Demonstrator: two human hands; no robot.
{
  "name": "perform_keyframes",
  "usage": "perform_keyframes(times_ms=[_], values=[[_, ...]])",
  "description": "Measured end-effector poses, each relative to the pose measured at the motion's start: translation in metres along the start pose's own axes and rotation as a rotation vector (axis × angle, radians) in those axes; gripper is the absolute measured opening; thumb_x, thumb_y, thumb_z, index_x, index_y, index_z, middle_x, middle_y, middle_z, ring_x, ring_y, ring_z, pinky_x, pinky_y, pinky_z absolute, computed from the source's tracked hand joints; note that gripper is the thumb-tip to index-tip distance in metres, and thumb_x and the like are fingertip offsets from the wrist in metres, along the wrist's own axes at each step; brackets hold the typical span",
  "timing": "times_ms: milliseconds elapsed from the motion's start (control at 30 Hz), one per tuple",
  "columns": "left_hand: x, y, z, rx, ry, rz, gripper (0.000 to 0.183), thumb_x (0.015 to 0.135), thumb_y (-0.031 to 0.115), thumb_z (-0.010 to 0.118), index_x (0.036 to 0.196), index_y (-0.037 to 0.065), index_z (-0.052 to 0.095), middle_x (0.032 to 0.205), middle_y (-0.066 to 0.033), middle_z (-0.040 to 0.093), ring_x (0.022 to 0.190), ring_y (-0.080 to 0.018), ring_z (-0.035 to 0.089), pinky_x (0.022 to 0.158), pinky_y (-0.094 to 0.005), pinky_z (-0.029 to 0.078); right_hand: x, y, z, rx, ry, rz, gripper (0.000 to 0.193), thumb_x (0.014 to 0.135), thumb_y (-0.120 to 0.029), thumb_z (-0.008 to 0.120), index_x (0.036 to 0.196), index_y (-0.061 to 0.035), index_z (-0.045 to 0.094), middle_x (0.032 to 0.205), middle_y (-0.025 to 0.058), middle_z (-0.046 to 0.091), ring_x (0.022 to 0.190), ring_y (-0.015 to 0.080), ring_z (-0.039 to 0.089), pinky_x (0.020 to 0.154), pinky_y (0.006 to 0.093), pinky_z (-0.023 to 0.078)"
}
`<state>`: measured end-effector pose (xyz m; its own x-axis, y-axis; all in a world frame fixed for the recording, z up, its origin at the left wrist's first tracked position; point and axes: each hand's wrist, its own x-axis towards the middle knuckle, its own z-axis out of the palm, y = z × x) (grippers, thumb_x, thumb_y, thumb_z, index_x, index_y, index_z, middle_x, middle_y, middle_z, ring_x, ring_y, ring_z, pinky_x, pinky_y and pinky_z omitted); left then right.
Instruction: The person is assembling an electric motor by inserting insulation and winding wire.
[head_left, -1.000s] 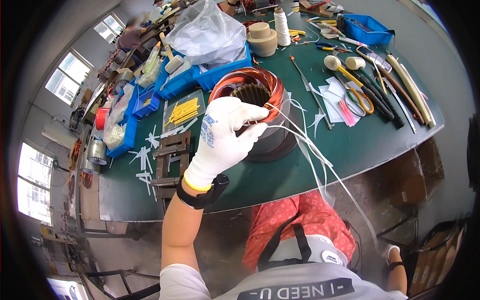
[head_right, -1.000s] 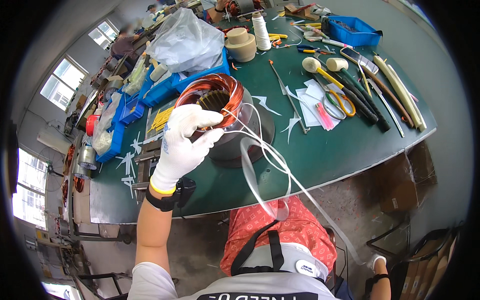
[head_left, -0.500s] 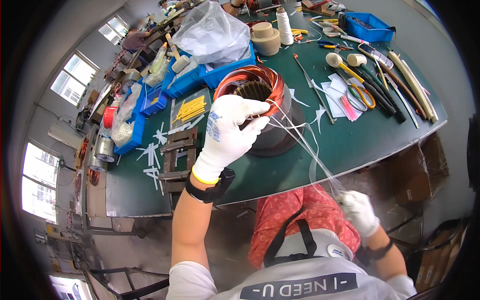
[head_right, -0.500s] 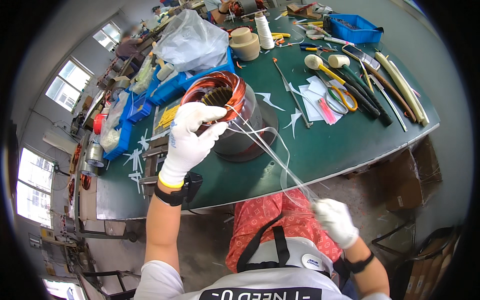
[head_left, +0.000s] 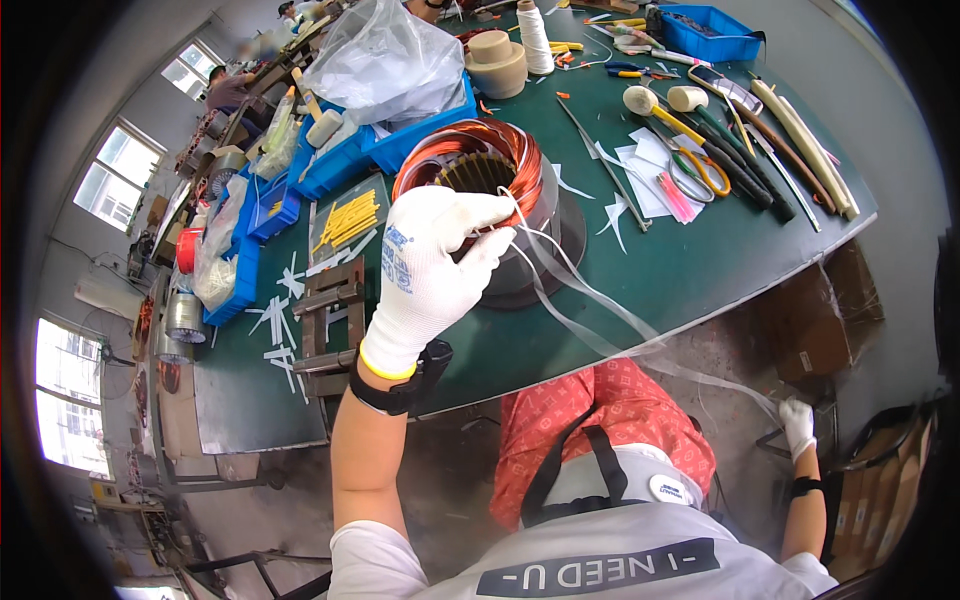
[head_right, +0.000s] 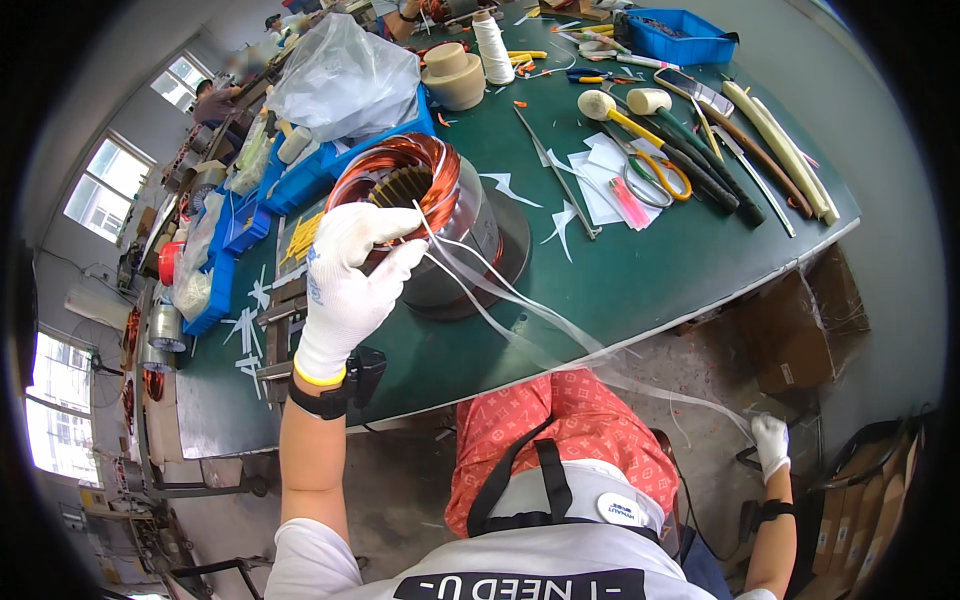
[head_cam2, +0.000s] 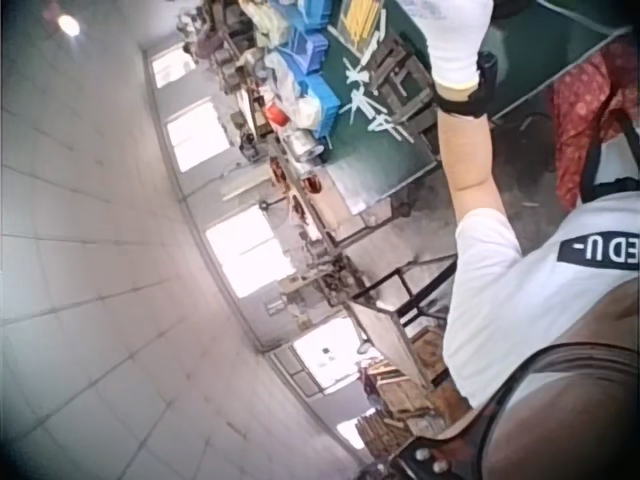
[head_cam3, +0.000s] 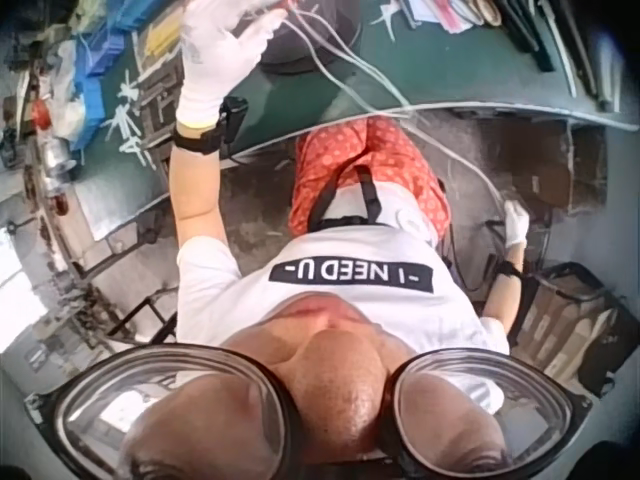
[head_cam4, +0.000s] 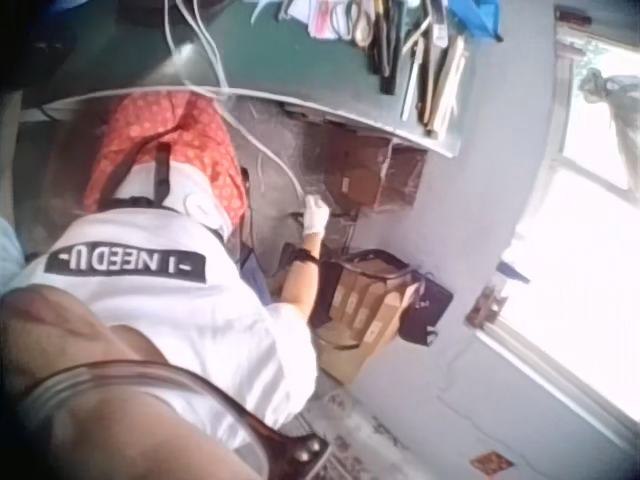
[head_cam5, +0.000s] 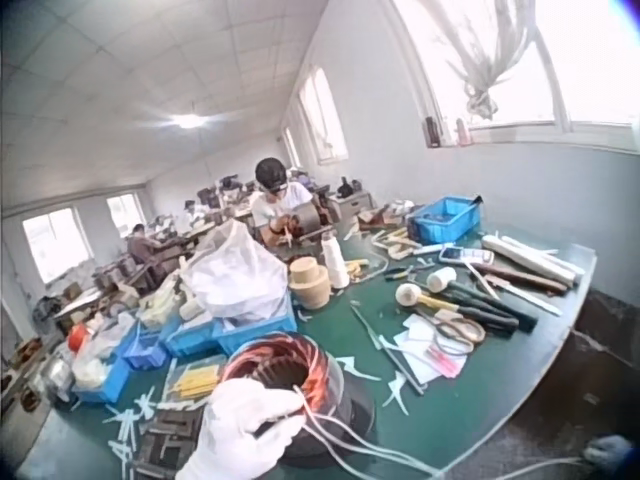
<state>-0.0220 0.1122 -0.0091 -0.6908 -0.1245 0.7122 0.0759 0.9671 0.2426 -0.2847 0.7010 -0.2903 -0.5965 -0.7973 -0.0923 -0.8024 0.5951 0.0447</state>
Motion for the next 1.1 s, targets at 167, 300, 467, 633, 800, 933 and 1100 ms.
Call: perform_keyframes(times_ms=[167, 300, 467, 633, 800, 933, 1100], values=[[0.001, -0.002, 0.002, 0.006, -0.011, 0.007, 0.023, 0.072, 0.006, 0.076, 0.094, 0.009, 0.069, 0.089, -0.0057, 0.068, 0.086, -0.0267, 0.062, 0.081, -0.0361, 0.047, -0.119, 0.031, 0.025, -0.113, -0.759, 0.958, 0.04, 0.085, -0.037, 0.063, 0.112, -0.0082, 0.071, 0.121, 0.0185, 0.064, 0.115, 0.0326, 0.06, 0.095, 0.0406, 0.05], [0.002, 0.0, 0.006, 0.027, 0.045, 0.028, 0.022, 0.07, 0.003, 0.075, 0.091, 0.008, 0.071, 0.083, -0.006, 0.069, 0.071, -0.0241, 0.062, 0.07, -0.0347, 0.048, -0.017, -0.032, -0.014, 0.076, -0.702, 0.572, 0.034, 0.087, -0.031, 0.057, 0.111, -0.0088, 0.068, 0.12, 0.014, 0.065, 0.11, 0.0339, 0.061, 0.091, 0.0421, 0.051], [-0.001, 0.005, 0.007, 0.031, 0.049, -0.03, 0.023, 0.072, 0.004, 0.076, 0.094, 0.01, 0.07, 0.08, -0.0049, 0.067, 0.076, -0.0241, 0.061, 0.073, -0.035, 0.047, 0.137, -0.185, -0.099, 1.162, -0.102, 0.021, 0.059, 0.09, -0.037, 0.062, 0.133, 0.0018, 0.051, 0.114, 0.0138, 0.066, 0.1, 0.024, 0.063, 0.082, 0.0384, 0.05], [0.0, 0.006, 0.005, -0.002, 0.028, -0.077, 0.022, 0.073, 0.004, 0.075, 0.093, 0.01, 0.07, 0.078, -0.0047, 0.066, 0.075, -0.0238, 0.06, 0.072, -0.0348, 0.047, 0.139, -0.223, -0.108, 1.871, -0.941, -0.384, 0.055, 0.092, -0.046, 0.062, 0.123, -0.0008, 0.058, 0.093, -0.0002, 0.059, 0.074, 0.0073, 0.051, 0.058, 0.0252, 0.043], [0.0, 0.003, 0.006, 0.035, 0.043, 0.027, 0.022, 0.072, 0.004, 0.075, 0.093, 0.009, 0.07, 0.081, -0.0054, 0.068, 0.073, -0.0233, 0.061, 0.072, -0.0341, 0.046, 0.035, -0.063, 0.01, 0.432, -0.152, -0.15, 0.021, 0.088, -0.023, 0.061, 0.099, -0.0051, 0.065, 0.083, 0.0184, 0.063, 0.082, 0.0369, 0.061, 0.073, 0.0412, 0.049], [0.0, 0.002, 0.002, 0.039, -0.019, -0.01, 0.024, 0.074, 0.005, 0.076, 0.097, 0.008, 0.07, 0.094, -0.0061, 0.069, 0.091, -0.0249, 0.062, 0.082, -0.0345, 0.049, -0.185, 0.061, 0.067, -0.089, -0.425, 0.94, 0.032, 0.095, -0.019, 0.043, 0.107, -0.0081, 0.071, 0.113, 0.0121, 0.069, 0.107, 0.0306, 0.065, 0.089, 0.0412, 0.053], [-0.001, 0.001, 0.003, 0.048, -0.038, -0.022, 0.025, 0.075, 0.007, 0.076, 0.099, 0.009, 0.07, 0.095, -0.0059, 0.07, 0.093, -0.0256, 0.062, 0.087, -0.0368, 0.048, -0.154, 0.047, 0.096, -0.043, -0.668, 0.902, 0.033, 0.08, -0.034, 0.073, 0.106, -0.0129, 0.073, 0.112, 0.0127, 0.07, 0.105, 0.0275, 0.067, 0.087, 0.0402, 0.055]])
